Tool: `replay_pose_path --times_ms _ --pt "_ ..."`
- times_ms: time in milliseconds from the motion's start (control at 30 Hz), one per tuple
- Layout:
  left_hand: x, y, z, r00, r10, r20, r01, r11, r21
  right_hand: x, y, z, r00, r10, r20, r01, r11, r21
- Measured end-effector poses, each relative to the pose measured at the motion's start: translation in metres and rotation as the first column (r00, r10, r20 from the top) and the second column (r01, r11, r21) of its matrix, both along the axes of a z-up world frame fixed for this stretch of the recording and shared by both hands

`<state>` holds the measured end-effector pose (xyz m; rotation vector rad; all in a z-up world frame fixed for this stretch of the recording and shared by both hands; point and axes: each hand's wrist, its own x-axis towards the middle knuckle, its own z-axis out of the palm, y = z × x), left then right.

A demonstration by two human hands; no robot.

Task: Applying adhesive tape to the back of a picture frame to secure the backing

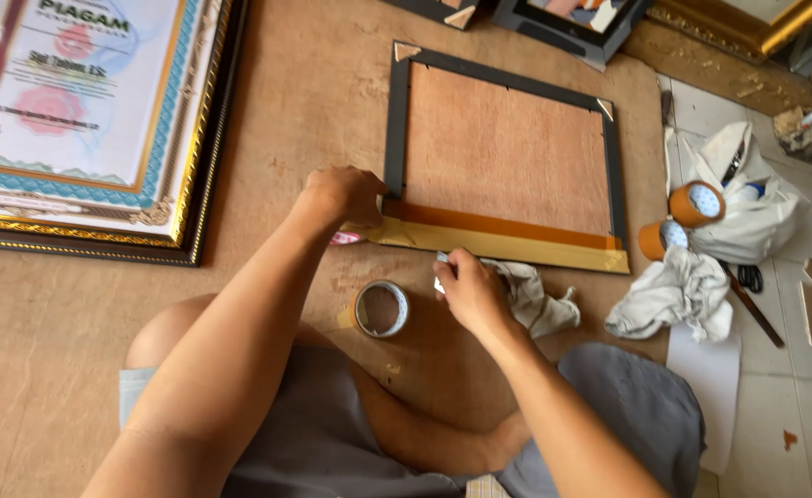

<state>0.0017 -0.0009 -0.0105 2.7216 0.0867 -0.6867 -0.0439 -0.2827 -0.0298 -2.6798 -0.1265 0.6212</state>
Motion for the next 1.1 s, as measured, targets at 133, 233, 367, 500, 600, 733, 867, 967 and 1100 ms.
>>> replay_pose_path --times_ms 133,233,367,500,600,733,867,967,1100 --pt "-0.009 -0.004 0.025 0.999 -0.014 -0.03 0.014 1.0 -0.021 0.014 0.06 -0.005 0.992 0.057 0.114 -0.064 0.996 0.066" --pt "-0.014 -0.005 0.035 0.998 -0.034 -0.056 0.033 0.999 -0.023 0.025 0.09 -0.005 0.99 0.042 0.136 -0.06 0.989 0.136" --pt "-0.011 -0.007 0.032 0.996 -0.032 -0.082 0.029 0.999 -0.032 0.02 0.108 0.001 0.995 0.023 0.095 -0.037 0.988 0.149" --pt "-0.007 -0.007 0.032 0.996 -0.038 -0.085 0.036 0.999 -0.034 0.021 0.116 0.006 0.998 0.033 0.061 -0.043 0.986 0.164" --pt "-0.002 -0.005 0.022 0.995 -0.033 -0.093 0.03 0.999 -0.029 0.028 0.115 -0.008 0.996 0.058 0.072 -0.068 0.987 0.145" --pt "0.002 -0.005 0.011 0.994 -0.038 -0.104 0.035 0.999 -0.025 0.038 0.113 -0.019 0.995 0.08 0.066 -0.088 0.987 0.133" --pt "0.002 -0.005 0.016 0.987 -0.037 -0.154 0.037 0.999 -0.005 0.022 0.121 0.007 0.989 0.135 0.054 -0.14 0.985 0.101" --pt "-0.003 -0.006 0.028 0.989 -0.036 -0.146 0.036 0.999 -0.003 0.008 0.109 -0.004 0.987 0.161 0.03 -0.162 0.985 0.064" --pt "0.019 -0.002 -0.025 0.993 -0.04 -0.114 0.041 0.999 0.008 -0.01 0.094 -0.018 0.978 0.206 0.035 -0.207 0.978 0.036"
